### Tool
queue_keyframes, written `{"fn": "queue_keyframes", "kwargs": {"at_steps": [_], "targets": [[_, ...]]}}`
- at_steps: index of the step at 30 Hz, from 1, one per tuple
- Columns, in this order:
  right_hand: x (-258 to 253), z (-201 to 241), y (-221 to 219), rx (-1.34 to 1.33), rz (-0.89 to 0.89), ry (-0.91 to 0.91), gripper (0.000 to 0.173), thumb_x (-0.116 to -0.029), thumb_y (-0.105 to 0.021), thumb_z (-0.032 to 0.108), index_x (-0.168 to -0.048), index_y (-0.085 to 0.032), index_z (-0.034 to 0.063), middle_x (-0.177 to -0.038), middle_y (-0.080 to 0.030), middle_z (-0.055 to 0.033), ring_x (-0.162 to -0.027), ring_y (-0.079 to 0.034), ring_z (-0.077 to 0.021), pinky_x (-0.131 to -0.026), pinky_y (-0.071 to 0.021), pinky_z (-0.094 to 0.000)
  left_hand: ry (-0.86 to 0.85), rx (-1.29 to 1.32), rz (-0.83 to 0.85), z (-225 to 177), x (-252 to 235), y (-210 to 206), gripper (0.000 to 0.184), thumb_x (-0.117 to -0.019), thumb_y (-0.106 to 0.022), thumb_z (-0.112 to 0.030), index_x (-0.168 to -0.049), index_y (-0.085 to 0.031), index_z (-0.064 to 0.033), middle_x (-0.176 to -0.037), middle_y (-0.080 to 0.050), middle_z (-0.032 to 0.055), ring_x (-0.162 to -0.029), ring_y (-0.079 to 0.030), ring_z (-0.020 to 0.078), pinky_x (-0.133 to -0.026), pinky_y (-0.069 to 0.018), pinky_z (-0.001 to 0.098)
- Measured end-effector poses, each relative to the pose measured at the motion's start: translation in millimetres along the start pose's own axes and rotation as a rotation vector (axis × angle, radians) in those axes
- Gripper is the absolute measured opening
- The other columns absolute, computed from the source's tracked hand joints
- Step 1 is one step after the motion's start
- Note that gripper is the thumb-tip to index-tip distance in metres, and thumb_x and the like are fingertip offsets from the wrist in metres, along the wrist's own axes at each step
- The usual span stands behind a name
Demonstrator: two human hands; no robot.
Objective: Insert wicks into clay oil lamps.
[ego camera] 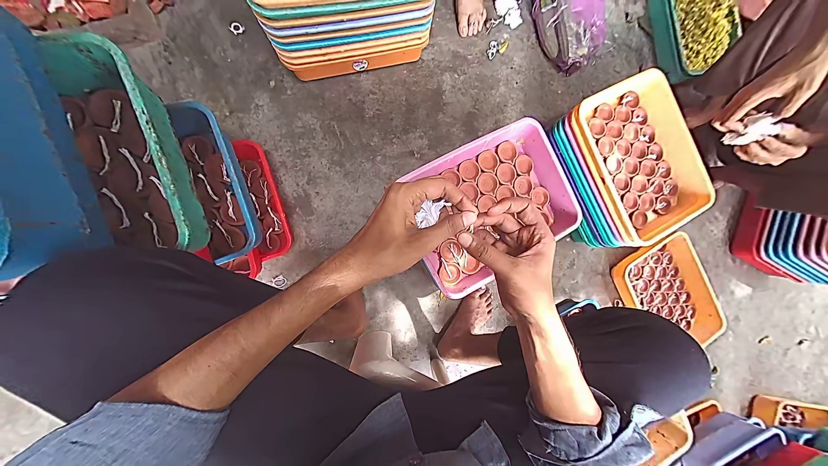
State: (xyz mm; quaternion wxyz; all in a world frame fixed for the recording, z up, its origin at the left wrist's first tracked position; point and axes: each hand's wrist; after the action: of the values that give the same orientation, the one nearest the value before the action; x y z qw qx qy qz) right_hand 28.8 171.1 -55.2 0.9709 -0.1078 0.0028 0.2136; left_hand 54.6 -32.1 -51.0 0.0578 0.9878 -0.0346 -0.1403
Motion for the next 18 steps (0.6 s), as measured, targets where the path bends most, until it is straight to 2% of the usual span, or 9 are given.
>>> {"fn": "queue_keyframes", "kwargs": {"at_steps": [2,5,7,10,13,18], "targets": [[1,-5,-2,0.020,0.007,0.016,0.049,-0.0770,-0.084,-0.008,-0.114,-0.056,0.0076,-0.100,-0.071,-0.0100,-0.083,-0.072,-0.0181,-0.074,-0.0644,-0.0337,0.017,0.024,0.002,1,0,-2,0.010,-0.0979,-0.068,-0.010,-0.104,-0.071,-0.0029,-0.102,-0.072,0.0040,-0.096,-0.068,0.0114,-0.087,-0.0587,0.0288],[1,-12,-5,0.026,0.005,0.055,0.042,-0.0801,-0.081,-0.009,-0.112,-0.058,0.0050,-0.097,-0.071,-0.0103,-0.078,-0.071,-0.0158,-0.071,-0.0628,-0.0307,0.048,0.048,-0.017,-1,0,-2,0.010,-0.0980,-0.068,-0.009,-0.104,-0.071,-0.0025,-0.100,-0.072,0.0040,-0.092,-0.069,0.0111,-0.084,-0.0590,0.0275],[1,-14,-3,0.037,-0.005,0.077,0.032,-0.0838,-0.080,-0.006,-0.110,-0.064,0.0032,-0.098,-0.071,-0.0097,-0.081,-0.070,-0.0146,-0.073,-0.0618,-0.0296,0.059,0.070,-0.038,-1,0,-2,0.009,-0.0979,-0.068,-0.008,-0.104,-0.071,-0.0019,-0.100,-0.072,0.0043,-0.093,-0.069,0.0114,-0.085,-0.0589,0.0275],[-1,-17,2,0.024,-0.026,0.112,0.019,-0.0891,-0.076,-0.002,-0.108,-0.075,-0.0006,-0.097,-0.074,-0.0106,-0.081,-0.070,-0.0135,-0.074,-0.0614,-0.0294,0.089,0.104,-0.073,-2,-1,0,0.009,-0.0992,-0.066,-0.007,-0.104,-0.070,-0.0017,-0.098,-0.071,0.0040,-0.089,-0.067,0.0105,-0.080,-0.0577,0.0249],[-3,-19,3,0.048,-0.046,0.122,0.019,-0.0931,-0.073,-0.001,-0.111,-0.076,-0.0022,-0.099,-0.075,-0.0125,-0.081,-0.071,-0.0136,-0.074,-0.0609,-0.0286,0.136,0.131,-0.117,-3,-1,2,0.009,-0.0998,-0.066,-0.009,-0.104,-0.071,-0.0028,-0.097,-0.070,0.0029,-0.078,-0.063,0.0087,-0.067,-0.0535,0.0216],[-4,-20,4,0.140,-0.067,0.097,0.017,-0.0955,-0.071,0.000,-0.112,-0.076,-0.0022,-0.094,-0.075,-0.0108,-0.073,-0.067,-0.0106,-0.067,-0.0587,-0.0252,0.194,0.144,-0.138,-2,-2,1,0.011,-0.1011,-0.065,-0.014,-0.106,-0.071,-0.0059,-0.099,-0.072,0.0026,-0.080,-0.065,0.0099,-0.070,-0.0540,0.0232]]}}
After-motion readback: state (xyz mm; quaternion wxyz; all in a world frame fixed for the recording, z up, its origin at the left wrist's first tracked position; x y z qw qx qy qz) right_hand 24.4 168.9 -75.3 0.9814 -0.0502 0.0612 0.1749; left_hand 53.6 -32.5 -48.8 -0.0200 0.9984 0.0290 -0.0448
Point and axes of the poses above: each hand's wrist, its own x-axis away from the middle knuckle, its own y-axis out of the back of the hand, z = x × y
